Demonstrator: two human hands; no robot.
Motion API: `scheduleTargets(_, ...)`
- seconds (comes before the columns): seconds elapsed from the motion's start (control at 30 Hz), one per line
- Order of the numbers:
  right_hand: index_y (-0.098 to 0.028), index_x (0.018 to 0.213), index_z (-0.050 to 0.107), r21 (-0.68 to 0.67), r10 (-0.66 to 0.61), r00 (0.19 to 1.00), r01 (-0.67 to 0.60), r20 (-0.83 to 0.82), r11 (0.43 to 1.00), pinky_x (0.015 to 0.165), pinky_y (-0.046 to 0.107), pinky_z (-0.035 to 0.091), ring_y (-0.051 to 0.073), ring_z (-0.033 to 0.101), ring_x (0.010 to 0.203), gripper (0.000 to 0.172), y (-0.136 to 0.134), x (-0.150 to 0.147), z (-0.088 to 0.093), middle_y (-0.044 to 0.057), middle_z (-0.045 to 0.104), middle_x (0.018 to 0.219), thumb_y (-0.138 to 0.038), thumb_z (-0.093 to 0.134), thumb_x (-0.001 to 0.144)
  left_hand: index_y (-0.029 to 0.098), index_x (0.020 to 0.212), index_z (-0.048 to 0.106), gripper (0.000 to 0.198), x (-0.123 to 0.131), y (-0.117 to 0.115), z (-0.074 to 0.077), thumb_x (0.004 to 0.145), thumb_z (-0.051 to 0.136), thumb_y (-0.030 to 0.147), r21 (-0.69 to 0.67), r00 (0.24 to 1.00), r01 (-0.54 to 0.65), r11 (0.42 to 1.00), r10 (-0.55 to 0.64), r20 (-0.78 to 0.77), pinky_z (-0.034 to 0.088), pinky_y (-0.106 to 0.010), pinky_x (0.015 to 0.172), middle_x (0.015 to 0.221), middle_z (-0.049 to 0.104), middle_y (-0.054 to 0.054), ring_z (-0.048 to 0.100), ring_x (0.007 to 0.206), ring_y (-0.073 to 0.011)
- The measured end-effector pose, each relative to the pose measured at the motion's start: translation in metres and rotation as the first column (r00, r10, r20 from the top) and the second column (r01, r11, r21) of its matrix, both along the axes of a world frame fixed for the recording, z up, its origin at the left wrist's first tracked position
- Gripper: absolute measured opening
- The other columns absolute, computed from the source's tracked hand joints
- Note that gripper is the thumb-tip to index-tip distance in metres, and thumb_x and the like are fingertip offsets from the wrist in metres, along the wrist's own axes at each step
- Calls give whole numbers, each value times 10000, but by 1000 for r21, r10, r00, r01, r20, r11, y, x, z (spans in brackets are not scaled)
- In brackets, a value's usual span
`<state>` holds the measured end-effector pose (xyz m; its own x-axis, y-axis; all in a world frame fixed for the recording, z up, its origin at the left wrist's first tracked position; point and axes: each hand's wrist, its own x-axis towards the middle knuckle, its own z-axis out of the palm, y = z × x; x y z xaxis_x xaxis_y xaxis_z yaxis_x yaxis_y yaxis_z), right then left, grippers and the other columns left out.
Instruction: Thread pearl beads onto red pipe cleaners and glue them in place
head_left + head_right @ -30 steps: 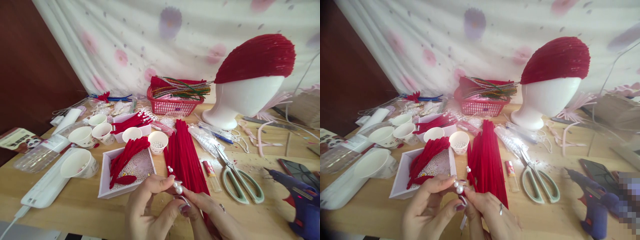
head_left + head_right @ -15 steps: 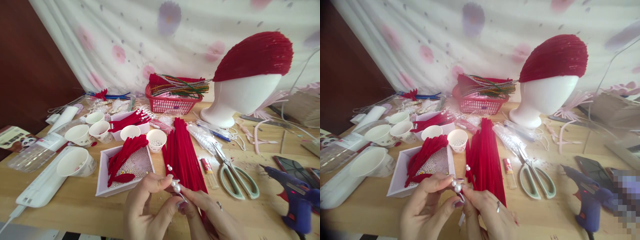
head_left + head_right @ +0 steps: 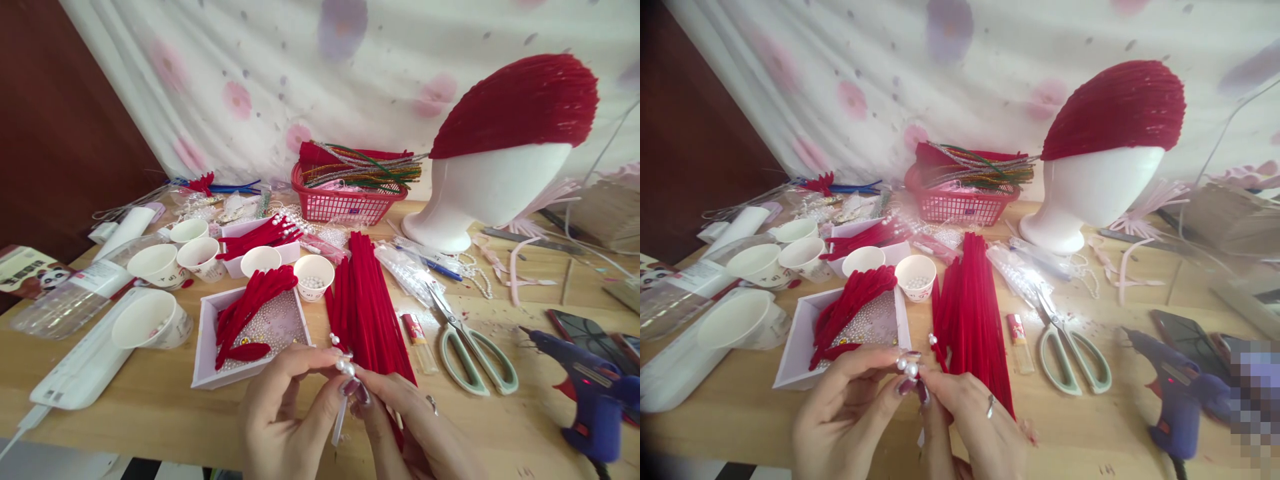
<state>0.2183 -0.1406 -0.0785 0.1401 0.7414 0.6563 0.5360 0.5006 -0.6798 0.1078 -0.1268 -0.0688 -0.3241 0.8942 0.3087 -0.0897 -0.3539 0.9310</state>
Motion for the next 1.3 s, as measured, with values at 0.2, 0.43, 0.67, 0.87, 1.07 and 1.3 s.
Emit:
scheduleTargets(0.2,-241,1016,737,-34,6,1000,-7,-22,999,669,166,525,103,684,645,263,0,-1,0,-27,741,773,-37,638,884,292,943,783,267,3,-1,-1,794,785,70,8,997,-63,998,63,-45,620,-156,745,859,783,53,743,756,-107)
scheduleTargets(0.43,-257,994,740,-49,-27,999,25,-41,998,659,165,525,103,653,631,254,-1,-3,-2,-35,746,779,-50,648,879,326,1063,761,414,-8,3,-7,785,776,19,84,982,21,996,-4,-188,591,-92,837,920,778,89,755,833,-65)
scheduleTargets(0.67,-245,1003,740,-77,8,993,-17,-120,997,673,174,528,117,666,681,265,0,-6,-4,-15,755,827,-32,657,868,316,1057,756,403,-11,5,-7,794,756,10,93,978,36,995,-16,-207,595,-100,827,890,771,84,744,838,-69)
scheduleTargets(0.87,-300,970,776,-153,-32,967,-7,-252,988,639,158,540,117,696,643,239,1,-6,-2,-42,773,799,-92,697,881,329,1040,763,327,-2,1,-4,810,784,97,-9,992,-26,1000,25,-121,611,-142,776,898,792,67,753,795,-103)
scheduleTargets(1.07,-293,933,777,-221,-49,925,-39,-377,975,691,175,575,136,728,681,155,-1,-2,-6,-15,770,807,-152,719,907,286,1038,749,343,7,-2,4,832,714,14,169,957,-45,985,91,-274,606,-192,796,935,797,50,739,857,-131)
scheduleTargets(1.3,-270,941,762,-166,21,904,-102,-427,981,601,176,546,131,684,644,130,-2,-5,-6,7,742,784,-166,685,938,294,1150,714,484,3,-3,11,792,717,-32,214,942,-13,977,83,-325,593,-188,783,937,800,71,730,806,-114)
